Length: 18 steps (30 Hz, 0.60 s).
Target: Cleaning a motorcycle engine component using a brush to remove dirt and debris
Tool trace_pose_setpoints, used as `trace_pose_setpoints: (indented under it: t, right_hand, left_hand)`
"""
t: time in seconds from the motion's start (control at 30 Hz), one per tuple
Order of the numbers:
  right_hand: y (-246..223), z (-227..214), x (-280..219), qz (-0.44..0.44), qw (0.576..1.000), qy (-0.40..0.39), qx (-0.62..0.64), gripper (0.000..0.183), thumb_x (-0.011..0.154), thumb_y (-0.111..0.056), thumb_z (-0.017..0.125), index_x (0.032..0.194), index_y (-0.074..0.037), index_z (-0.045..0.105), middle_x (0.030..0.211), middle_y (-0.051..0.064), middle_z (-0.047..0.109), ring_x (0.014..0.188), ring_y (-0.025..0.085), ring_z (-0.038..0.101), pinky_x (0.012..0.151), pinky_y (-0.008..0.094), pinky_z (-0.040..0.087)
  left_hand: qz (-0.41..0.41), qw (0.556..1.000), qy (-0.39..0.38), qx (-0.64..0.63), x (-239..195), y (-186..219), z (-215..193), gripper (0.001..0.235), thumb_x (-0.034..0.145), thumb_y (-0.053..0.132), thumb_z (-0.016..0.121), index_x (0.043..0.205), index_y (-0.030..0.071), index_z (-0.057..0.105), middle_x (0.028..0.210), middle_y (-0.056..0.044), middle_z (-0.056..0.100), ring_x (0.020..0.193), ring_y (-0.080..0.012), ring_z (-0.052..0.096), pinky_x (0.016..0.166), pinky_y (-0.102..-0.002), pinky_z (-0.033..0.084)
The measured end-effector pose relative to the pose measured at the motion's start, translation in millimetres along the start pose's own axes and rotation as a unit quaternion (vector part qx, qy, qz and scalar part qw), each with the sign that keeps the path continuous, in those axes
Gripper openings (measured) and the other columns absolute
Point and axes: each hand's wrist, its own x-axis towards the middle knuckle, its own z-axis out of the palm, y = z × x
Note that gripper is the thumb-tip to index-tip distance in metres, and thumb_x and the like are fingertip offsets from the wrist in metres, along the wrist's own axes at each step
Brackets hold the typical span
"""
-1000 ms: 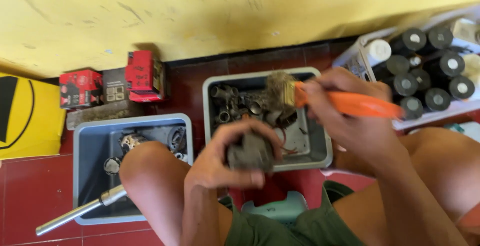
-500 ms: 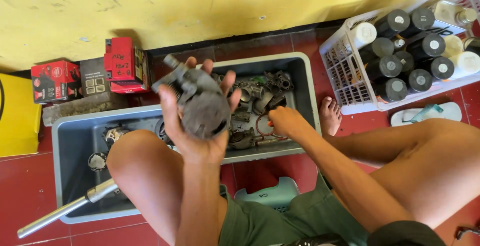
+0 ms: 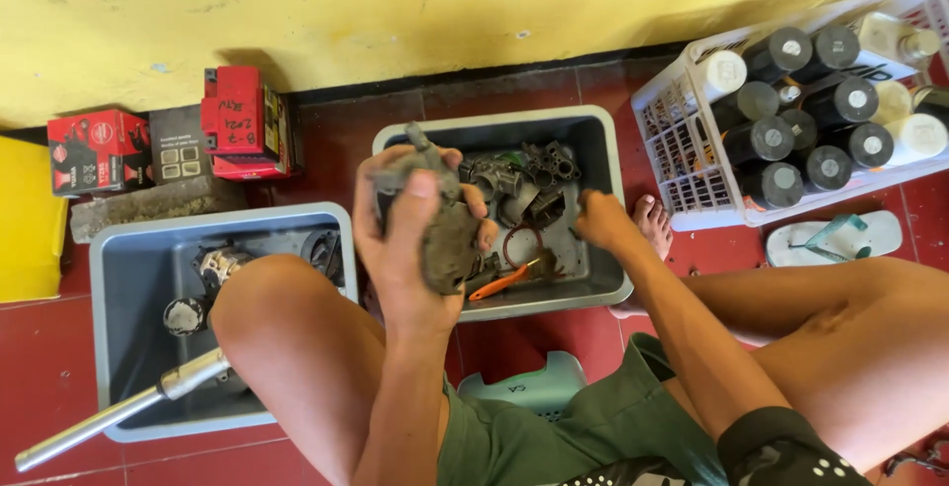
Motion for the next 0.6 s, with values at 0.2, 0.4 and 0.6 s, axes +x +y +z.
trace_pose_setpoints:
  t: [0.2, 0.4, 0.6]
  right_hand:
    - [19, 91, 31, 0.071, 0.989, -0.053, -0.119, 0.035, 0.086, -0.008, 0.051, 0.115, 0.002, 0.069, 0.118, 0.025, 0.069, 0.108, 0.045, 0.071, 0.093, 0.05, 0.059]
    - [38, 152, 28, -0.007, 0.928, 0.124, -0.352, 0.037, 0.08, -0.01, 0.078, 0.115, -0.007, 0.066, 0.107, 0.011, 0.067, 0.083, 0.022, 0.073, 0.053, 0.036, 0.062]
    - [6, 104, 0, 0.092, 0.985, -0.029, -0.142, 0.04, 0.081, -0.01, 0.072, 0.12, -0.004, 0.062, 0.115, 0.018, 0.069, 0.104, 0.041, 0.073, 0.082, 0.051, 0.061]
  left_hand:
    - [0.209, 0.89, 0.05, 0.403, -1, 3, 12, 0.033, 0.081, 0.016, 0.085, 0.106, 0.011, 0.064, 0.094, -0.001, 0.065, 0.081, -0.0107, 0.062, 0.073, -0.024, 0.054]
    - [0.309, 0.838, -0.004, 0.45, -1, 5, 10, 0.039, 0.074, 0.009, 0.087, 0.105, 0.006, 0.063, 0.1, -0.008, 0.068, 0.091, -0.0204, 0.07, 0.086, -0.032, 0.06]
    - [0.312, 0.834, -0.022, 0.454, 4, 14, 9, 0.038, 0.074, 0.011, 0.087, 0.103, 0.004, 0.064, 0.1, -0.011, 0.069, 0.091, -0.023, 0.07, 0.086, -0.034, 0.061]
